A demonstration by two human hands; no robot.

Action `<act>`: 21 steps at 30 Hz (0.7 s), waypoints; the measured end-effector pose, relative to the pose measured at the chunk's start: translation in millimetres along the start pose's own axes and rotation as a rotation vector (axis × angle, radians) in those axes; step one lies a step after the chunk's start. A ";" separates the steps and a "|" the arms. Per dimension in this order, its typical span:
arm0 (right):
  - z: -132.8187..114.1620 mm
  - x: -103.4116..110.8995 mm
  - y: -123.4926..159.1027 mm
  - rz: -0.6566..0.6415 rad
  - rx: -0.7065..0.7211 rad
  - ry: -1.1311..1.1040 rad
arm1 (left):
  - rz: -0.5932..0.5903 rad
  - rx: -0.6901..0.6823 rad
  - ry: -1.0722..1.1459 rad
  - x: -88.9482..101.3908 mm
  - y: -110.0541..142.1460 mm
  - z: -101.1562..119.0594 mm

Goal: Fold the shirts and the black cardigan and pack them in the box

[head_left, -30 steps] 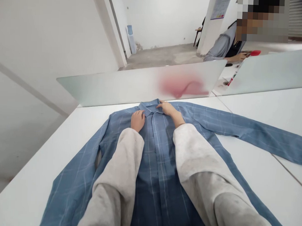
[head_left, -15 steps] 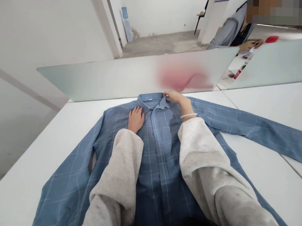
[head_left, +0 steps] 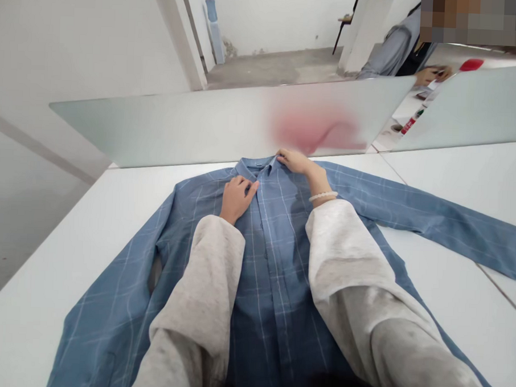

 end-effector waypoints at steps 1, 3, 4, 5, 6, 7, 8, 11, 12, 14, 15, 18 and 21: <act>-1.4 -3.0 -2.6 0.025 -0.006 0.021 | -0.031 0.000 0.003 -3.0 -0.2 1.5; -4.8 -7.7 -6.1 0.067 -0.006 0.056 | -0.090 -0.026 0.009 -9.1 -1.0 4.0; -6.8 -8.9 -6.9 0.080 0.001 0.068 | -0.106 -0.042 0.018 -10.9 -1.3 4.4; -9.2 -9.2 -7.2 0.086 0.013 0.082 | -0.108 -0.054 0.031 -11.7 -1.7 4.0; -12.3 -8.7 -7.2 0.080 0.035 0.099 | -0.100 -0.061 0.042 -11.6 -1.8 2.8; -15.9 -7.8 -7.1 0.057 0.065 0.120 | -0.086 -0.064 0.048 -11.0 -1.8 1.4; -19.9 -6.7 -6.8 0.018 0.098 0.141 | -0.074 -0.068 0.049 -10.3 -1.6 0.1; -32.6 -3.5 -4.8 -0.139 0.196 0.185 | -0.066 -0.084 0.032 -10.2 -1.6 -2.1; -36.3 -1.7 -3.9 -0.172 0.218 0.189 | -0.066 -0.084 0.025 -10.1 -2.5 -2.6; -42.7 2.9 -2.3 -0.180 0.240 0.194 | -0.077 -0.086 -0.016 -9.4 -7.2 -2.7; -44.8 5.0 -1.5 -0.168 0.240 0.197 | -0.091 -0.092 -0.055 -8.7 -11.2 -2.2; -47.3 8.3 0.5 -0.144 0.198 0.200 | -0.170 -0.110 -0.198 -5.0 -27.8 0.0; -51.7 11.3 3.2 -0.103 0.184 0.202 | -0.173 -0.087 -0.256 3.5 -45.5 1.7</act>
Point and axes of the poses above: each hand's wrist, its own y-axis away from the middle knuckle, its own x-axis out of the back of the hand, z = x × y, the point moved 6 cm from there along -y, towards the middle knuckle, and after that the axes turned 10 degrees about -z, right-handed, at the moved point
